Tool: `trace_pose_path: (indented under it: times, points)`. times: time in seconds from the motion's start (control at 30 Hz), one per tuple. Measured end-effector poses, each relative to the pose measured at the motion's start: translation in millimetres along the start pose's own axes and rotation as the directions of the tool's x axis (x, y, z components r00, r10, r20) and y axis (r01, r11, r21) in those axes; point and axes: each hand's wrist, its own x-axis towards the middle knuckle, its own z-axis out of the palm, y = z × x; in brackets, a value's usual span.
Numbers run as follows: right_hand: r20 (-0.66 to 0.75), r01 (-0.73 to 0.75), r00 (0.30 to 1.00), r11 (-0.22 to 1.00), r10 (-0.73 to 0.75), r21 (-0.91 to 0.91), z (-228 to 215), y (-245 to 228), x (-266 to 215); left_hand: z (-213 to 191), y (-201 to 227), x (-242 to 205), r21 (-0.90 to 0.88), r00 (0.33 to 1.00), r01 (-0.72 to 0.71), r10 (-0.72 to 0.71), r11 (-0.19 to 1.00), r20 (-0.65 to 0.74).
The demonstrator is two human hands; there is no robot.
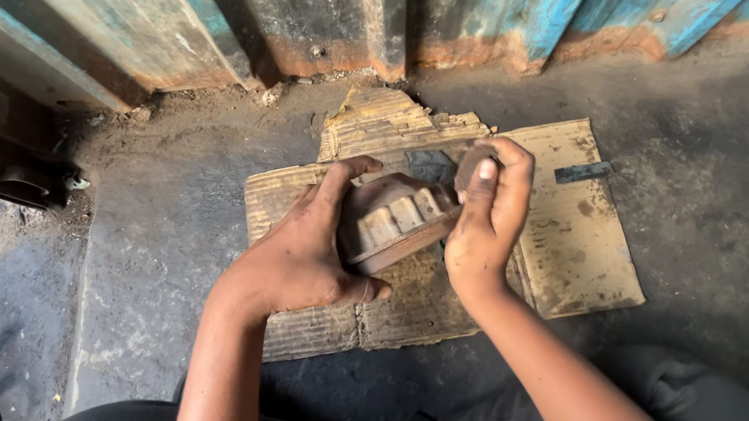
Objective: The person sits on the floor and scrubs a circular metal mechanical part with a small brush. They then wipe the part with a dark cloth, turning it over to clean different sides and edges.
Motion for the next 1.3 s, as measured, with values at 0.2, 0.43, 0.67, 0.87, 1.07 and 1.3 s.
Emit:
trace_pose_path:
  times: [0.2,0.43,0.67,0.87,1.07,1.3]
  points:
    - [0.163,-0.040,0.985,0.994,0.056,-0.105,4,3,9,2,-18,11,-0.054,0.991,0.108,-0.104,0.993,0.081]
    - [0.370,0.417,0.894,0.768,-0.251,-0.486,-6,-41,30,-7,-54,15,-0.302,0.999,0.005,-0.016,0.953,-0.035]
    - [0.531,0.579,0.800,0.595,-0.280,-0.558,-4,-64,27,0,-48,9,-0.190,0.995,-0.030,0.011,0.981,-0.098]
    - [0.514,0.564,0.815,0.568,-0.267,-0.599,-8,-62,26,-4,-55,13,-0.222,0.996,-0.007,-0.012,0.975,-0.084]
    - [0.467,0.511,0.856,0.489,-0.220,-0.707,-12,-50,21,-5,-57,15,-0.195,0.995,0.020,-0.039,0.981,-0.091]
    - [0.605,0.687,0.725,0.396,-0.329,-0.609,15,-53,-9,-5,-57,16,-0.168,0.995,0.044,-0.058,0.985,-0.081]
